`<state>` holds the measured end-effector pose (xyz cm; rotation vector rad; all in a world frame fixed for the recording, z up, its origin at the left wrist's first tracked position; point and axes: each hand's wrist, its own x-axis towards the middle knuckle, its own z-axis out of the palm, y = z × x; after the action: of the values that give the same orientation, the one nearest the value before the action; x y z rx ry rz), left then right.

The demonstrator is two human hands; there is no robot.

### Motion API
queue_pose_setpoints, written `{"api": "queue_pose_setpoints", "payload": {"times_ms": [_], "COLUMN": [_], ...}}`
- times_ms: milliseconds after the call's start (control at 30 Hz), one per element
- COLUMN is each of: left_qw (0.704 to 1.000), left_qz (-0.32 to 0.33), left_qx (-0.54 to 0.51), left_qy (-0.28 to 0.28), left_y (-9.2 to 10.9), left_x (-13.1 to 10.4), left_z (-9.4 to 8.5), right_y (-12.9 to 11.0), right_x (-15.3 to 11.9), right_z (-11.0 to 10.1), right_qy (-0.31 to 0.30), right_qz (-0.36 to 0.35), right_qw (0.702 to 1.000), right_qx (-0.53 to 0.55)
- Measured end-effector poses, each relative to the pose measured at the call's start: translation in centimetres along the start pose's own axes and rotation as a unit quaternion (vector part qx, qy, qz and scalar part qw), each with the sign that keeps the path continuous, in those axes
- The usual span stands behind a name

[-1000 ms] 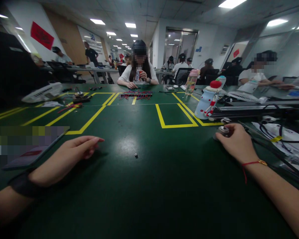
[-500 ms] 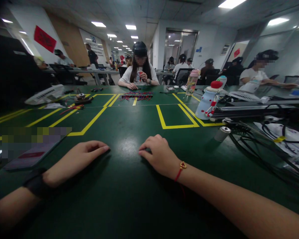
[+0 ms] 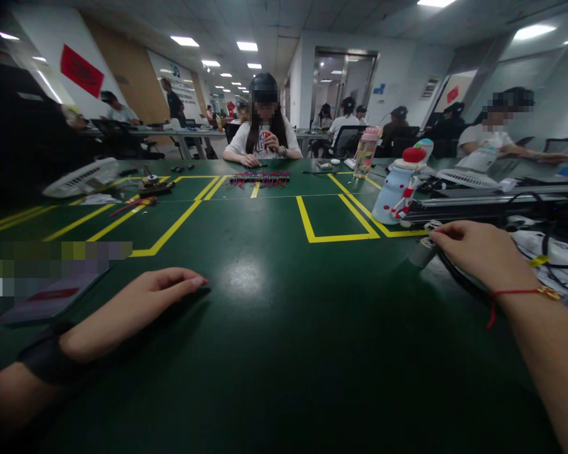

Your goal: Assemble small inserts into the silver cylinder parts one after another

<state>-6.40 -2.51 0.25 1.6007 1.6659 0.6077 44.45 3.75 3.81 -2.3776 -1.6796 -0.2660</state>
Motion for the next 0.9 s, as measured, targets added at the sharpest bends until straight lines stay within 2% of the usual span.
{"api": "queue_pose_setpoints", "payload": {"times_ms": [167, 333, 533, 667, 800, 900], "left_qw": [1.000, 1.000, 1.000, 1.000, 1.000, 1.000], "left_qz": [0.011, 0.004, 0.006, 0.003, -0.001, 0.005], "left_qx": [-0.006, -0.001, 0.003, -0.002, -0.009, -0.004], "left_qy": [0.007, 0.002, 0.000, -0.005, -0.004, -0.001], "left_y": [-0.2, -0.3, -0.6, -0.6, -0.5, -0.5], "left_x": [-0.4, -0.4, -0.5, -0.6, -0.6, -0.5], "left_z": [-0.1, -0.2, -0.3, -0.3, -0.2, -0.3], "right_y": [-0.8, -0.8, -1.2, -1.5, -0.5, 0.3], "right_x": [-0.8, -0.9, -1.0, -1.8, -1.7, -0.9], "right_z": [-1.3, -1.5, -1.5, -1.9, -1.2, -0.2], "right_qy": [-0.029, -0.052, -0.015, -0.049, -0.099, -0.081], "right_qz": [0.028, 0.019, 0.060, 0.048, 0.036, 0.027], "right_qw": [0.999, 0.997, 0.996, 0.991, 0.972, 0.982], "right_qx": [0.027, 0.053, 0.064, 0.113, 0.211, 0.167]}}
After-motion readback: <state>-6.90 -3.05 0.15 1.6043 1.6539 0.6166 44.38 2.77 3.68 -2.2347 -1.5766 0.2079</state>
